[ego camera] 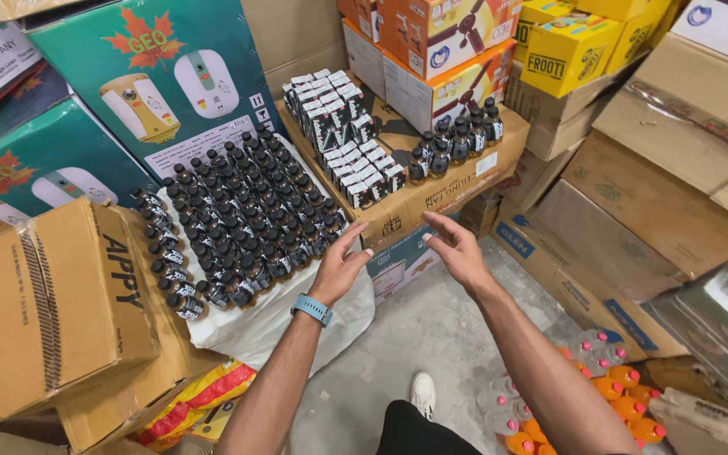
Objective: The person repeatedly picks up small white boxes from a pile and places them onto a stack of green boxes. The person handles the boxes one at a time, moving between two locations in a cluttered storage area.
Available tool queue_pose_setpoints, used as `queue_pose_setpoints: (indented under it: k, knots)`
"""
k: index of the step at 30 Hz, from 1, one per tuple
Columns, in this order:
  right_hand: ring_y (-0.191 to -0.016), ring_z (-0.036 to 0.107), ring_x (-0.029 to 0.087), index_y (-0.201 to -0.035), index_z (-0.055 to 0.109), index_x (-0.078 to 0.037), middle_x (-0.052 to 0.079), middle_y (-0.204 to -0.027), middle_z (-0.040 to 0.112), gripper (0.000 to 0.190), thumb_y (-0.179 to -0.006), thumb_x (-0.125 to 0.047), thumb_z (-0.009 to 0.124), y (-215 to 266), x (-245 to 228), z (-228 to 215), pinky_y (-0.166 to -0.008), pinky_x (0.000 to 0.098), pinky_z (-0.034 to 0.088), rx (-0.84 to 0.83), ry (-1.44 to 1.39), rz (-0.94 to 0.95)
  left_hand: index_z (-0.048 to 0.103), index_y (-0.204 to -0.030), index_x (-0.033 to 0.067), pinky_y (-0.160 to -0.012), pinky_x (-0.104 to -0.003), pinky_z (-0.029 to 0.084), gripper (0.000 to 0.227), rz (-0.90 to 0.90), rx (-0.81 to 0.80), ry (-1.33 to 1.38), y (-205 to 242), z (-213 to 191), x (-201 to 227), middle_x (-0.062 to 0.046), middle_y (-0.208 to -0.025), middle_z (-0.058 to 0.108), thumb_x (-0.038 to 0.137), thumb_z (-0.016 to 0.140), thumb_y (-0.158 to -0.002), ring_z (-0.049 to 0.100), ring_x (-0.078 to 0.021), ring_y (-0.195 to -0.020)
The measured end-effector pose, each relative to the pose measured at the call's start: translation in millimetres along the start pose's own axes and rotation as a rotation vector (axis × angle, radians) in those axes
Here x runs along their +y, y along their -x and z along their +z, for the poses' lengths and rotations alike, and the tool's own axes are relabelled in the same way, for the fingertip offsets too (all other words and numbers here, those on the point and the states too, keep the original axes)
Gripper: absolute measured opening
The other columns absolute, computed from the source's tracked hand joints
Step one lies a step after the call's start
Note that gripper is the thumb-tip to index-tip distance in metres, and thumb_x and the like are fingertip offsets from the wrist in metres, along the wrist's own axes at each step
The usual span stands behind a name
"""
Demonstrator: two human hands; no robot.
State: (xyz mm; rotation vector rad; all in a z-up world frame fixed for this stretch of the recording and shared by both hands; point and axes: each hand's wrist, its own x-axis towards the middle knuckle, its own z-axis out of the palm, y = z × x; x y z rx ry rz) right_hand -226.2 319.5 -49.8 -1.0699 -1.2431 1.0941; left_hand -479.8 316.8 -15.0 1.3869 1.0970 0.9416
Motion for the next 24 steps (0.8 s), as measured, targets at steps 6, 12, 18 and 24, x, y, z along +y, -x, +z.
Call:
queue_pose_setpoints:
  k: [6, 12, 18, 24]
  knots:
    - [-0.142, 0.045, 0.034, -0.141, 0.062, -0.011, 0.016, -0.143, 0.061, 0.052, -0.090, -0.006, 0.071, -77.8, -1.1, 20.5, -0.116, 0.0506, 0.037, -0.078, 0.042, 0.136, 0.051, -0.148, 0.0078, -0.117, -0.065, 0.026, 0.062, 0.061, 0.099, 0.024, -70.1, -25.2, 2.6, -0.026, -0.163, 0.029, 0.007, 0.064, -0.088, 0.025, -0.0507, -0.147]
    - [-0.144, 0.043, 0.031, -0.143, 0.061, -0.018, 0.011, -0.144, 0.061, 0.052, -0.092, -0.010, 0.070, -142.7, -8.8, 52.3, -0.118, 0.0535, 0.033, -0.149, 0.069, 0.156, 0.047, -0.153, 0.0145, -0.118, -0.061, 0.026, 0.068, 0.001, 0.166, 0.050, -125.7, -55.8, -15.6, -0.023, -0.163, 0.030, 0.009, 0.065, -0.088, 0.025, -0.0463, -0.148]
    - [-0.142, 0.044, 0.035, -0.144, 0.060, -0.017, 0.015, -0.143, 0.061, 0.053, -0.093, -0.011, 0.071, -216.5, 34.7, 89.9, -0.117, 0.0545, 0.035, -0.167, 0.045, 0.114, 0.031, -0.159, 0.0104, -0.122, -0.060, 0.027, 0.076, -0.076, 0.153, -0.031, -164.7, -86.2, 14.6, -0.029, -0.164, 0.017, 0.011, 0.061, -0.090, 0.022, -0.0517, -0.148]
    - [-0.144, 0.041, 0.036, -0.149, 0.053, -0.016, 0.016, -0.148, 0.056, 0.057, -0.096, -0.016, 0.071, -273.6, 58.0, 137.3, -0.117, 0.0597, 0.032, -0.143, 0.061, 0.167, 0.017, -0.161, 0.0075, -0.124, -0.061, 0.025, 0.076, -0.147, 0.096, -0.047, -210.0, -124.2, 34.4, -0.030, -0.164, 0.012, 0.012, 0.055, -0.096, 0.018, -0.0491, -0.150]
